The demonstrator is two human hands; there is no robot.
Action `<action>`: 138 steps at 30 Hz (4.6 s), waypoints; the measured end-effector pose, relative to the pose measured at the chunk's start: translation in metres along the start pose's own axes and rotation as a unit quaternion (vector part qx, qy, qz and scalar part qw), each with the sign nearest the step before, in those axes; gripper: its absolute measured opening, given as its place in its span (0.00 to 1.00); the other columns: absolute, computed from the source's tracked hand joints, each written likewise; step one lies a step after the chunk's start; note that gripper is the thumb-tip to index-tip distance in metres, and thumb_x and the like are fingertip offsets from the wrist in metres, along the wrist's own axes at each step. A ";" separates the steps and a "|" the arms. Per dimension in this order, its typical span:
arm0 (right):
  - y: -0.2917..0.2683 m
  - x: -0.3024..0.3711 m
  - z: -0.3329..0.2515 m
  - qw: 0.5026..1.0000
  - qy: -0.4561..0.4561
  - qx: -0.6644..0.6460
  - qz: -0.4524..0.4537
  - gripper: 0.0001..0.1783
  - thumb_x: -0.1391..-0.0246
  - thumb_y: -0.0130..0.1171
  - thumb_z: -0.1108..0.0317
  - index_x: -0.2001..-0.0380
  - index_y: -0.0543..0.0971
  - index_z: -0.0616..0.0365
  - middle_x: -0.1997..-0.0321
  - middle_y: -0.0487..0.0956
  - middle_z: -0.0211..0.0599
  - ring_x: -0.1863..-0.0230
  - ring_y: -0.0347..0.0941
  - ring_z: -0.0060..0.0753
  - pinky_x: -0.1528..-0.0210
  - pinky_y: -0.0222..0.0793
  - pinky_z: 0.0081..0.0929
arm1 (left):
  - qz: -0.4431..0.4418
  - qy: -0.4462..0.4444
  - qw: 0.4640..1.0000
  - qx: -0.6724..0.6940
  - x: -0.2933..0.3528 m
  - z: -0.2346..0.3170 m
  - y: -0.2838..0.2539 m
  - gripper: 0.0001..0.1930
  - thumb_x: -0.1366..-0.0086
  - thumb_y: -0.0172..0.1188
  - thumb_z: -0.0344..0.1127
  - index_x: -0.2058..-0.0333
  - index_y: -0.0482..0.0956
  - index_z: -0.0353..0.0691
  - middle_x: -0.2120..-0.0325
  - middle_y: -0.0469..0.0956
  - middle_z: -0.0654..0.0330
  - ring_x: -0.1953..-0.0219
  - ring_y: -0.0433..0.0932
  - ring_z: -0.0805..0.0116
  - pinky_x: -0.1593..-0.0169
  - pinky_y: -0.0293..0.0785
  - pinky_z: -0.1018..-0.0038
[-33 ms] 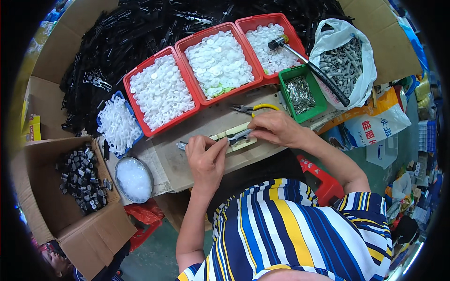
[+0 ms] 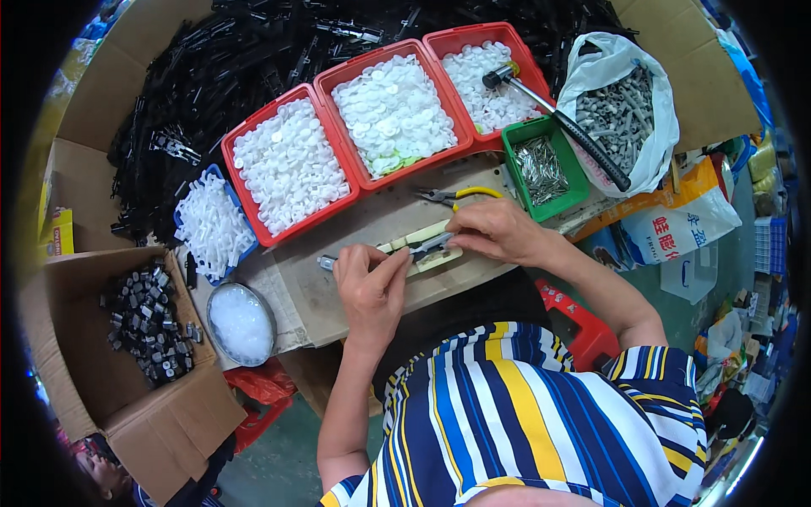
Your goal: The person assembles small padlocks at a workbench. They place a white plastic cap into a metal lock body, insert a metal pin, and use a hammer to secure the components. The person then uses pliers to adjust the assembly and places the finished lock into a cardboard box. This process is repeated for multiple units.
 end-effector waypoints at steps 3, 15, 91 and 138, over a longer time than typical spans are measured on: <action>-0.004 -0.004 -0.004 0.999 0.029 -0.027 -0.011 0.12 0.44 0.66 0.63 0.69 0.77 0.60 0.77 0.76 0.42 0.73 0.75 0.49 0.70 0.67 0.40 | -0.002 -0.002 1.000 -0.001 0.000 0.000 0.000 0.08 0.49 0.71 0.26 0.68 0.86 0.40 0.76 0.70 0.61 0.69 0.69 0.63 0.63 0.61 0.66; -0.005 -0.007 -0.005 0.999 0.036 -0.001 -0.027 0.14 0.47 0.69 0.62 0.66 0.77 0.60 0.77 0.77 0.39 0.75 0.74 0.42 0.70 0.67 0.36 | -0.001 -0.002 1.000 -0.001 0.001 -0.001 0.000 0.09 0.49 0.71 0.26 0.67 0.86 0.41 0.76 0.70 0.61 0.69 0.69 0.63 0.62 0.61 0.66; -0.012 -0.023 -0.087 0.994 -0.030 0.101 0.037 0.19 0.53 0.68 0.73 0.55 0.80 0.58 0.56 0.80 0.41 0.53 0.78 0.43 0.50 0.70 0.39 | 0.110 -0.344 0.764 0.534 0.023 0.004 -0.026 0.12 0.30 0.60 0.30 0.51 0.77 0.33 0.69 0.82 0.59 0.73 0.75 0.80 0.72 0.67 0.85; -0.148 -0.017 0.052 0.866 0.179 0.460 0.086 0.10 0.44 0.62 0.66 0.67 0.76 0.63 0.64 0.74 0.46 0.59 0.74 0.52 0.58 0.70 0.46 | -0.058 0.180 0.969 -0.157 0.006 0.006 -0.006 0.12 0.45 0.62 0.23 0.60 0.81 0.29 0.59 0.79 0.49 0.56 0.80 0.53 0.55 0.78 0.63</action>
Point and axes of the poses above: each hand's wrist, its own x-axis away from the middle knuckle, its own y-axis out of the palm, z = x × y, the point moved 1 cm from there along -x, towards the middle knuckle
